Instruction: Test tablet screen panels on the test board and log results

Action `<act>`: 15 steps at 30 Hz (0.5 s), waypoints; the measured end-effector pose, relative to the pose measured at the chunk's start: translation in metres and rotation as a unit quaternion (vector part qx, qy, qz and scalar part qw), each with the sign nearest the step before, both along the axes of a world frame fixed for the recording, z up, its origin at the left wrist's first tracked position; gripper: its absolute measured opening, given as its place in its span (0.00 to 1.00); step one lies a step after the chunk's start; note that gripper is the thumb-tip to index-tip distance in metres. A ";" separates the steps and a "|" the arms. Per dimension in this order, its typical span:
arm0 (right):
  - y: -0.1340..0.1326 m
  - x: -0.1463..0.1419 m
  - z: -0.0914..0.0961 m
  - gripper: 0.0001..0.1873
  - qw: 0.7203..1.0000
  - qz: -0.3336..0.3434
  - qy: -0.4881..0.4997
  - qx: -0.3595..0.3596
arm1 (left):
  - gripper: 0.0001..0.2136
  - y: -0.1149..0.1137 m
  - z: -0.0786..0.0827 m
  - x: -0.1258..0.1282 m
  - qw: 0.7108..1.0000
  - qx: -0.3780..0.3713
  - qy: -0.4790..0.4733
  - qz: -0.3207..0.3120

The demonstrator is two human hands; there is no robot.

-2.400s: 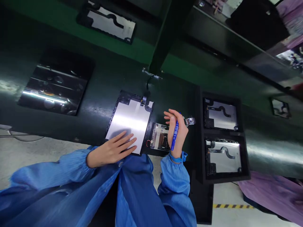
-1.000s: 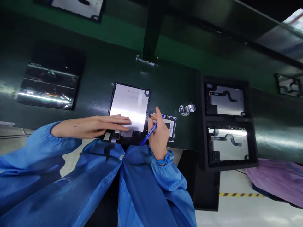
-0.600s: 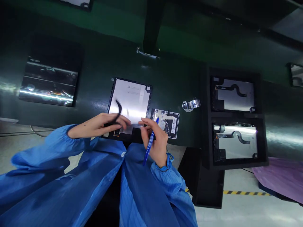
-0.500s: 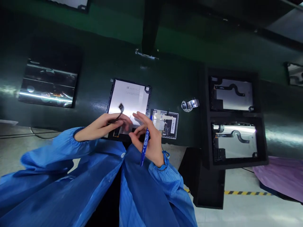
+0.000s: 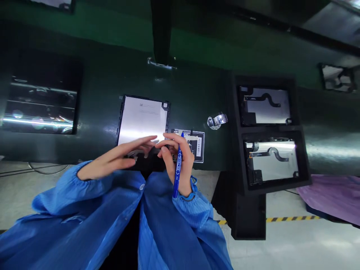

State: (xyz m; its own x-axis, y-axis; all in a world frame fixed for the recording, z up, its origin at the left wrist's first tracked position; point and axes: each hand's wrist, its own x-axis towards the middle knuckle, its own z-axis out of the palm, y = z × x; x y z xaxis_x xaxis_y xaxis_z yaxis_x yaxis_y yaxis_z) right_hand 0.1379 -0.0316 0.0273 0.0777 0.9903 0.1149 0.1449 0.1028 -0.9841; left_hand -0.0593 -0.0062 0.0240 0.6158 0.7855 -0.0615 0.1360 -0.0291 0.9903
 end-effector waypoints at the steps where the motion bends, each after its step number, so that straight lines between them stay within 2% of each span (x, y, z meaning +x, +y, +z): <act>1: -0.001 0.002 -0.001 0.11 1.000 -0.003 0.003 0.000 | 0.24 0.003 0.001 -0.001 0.998 -0.044 -0.034 0.015; 3: 0.001 0.004 -0.001 0.11 1.000 -0.005 0.014 0.000 | 0.20 0.008 0.002 -0.001 0.990 -0.111 -0.063 0.058; 5: 0.005 0.004 -0.001 0.13 1.000 0.007 0.024 -0.010 | 0.19 0.012 0.000 0.000 0.984 -0.154 -0.070 0.059; 8: 0.014 0.001 0.000 0.22 0.997 0.064 0.031 -0.033 | 0.24 0.012 -0.006 0.001 0.976 -0.183 -0.108 0.041; 10: 0.020 -0.002 0.002 0.26 0.994 0.100 0.029 -0.038 | 0.24 0.013 -0.010 0.000 0.969 -0.197 -0.127 0.082; 12: 0.026 -0.005 0.003 0.27 0.994 0.102 0.018 -0.032 | 0.20 0.015 -0.013 -0.002 0.954 -0.231 -0.142 0.128; 15: 0.032 -0.007 0.002 0.27 0.998 0.065 -0.009 -0.015 | 0.16 0.020 -0.015 -0.006 0.924 -0.302 -0.182 0.148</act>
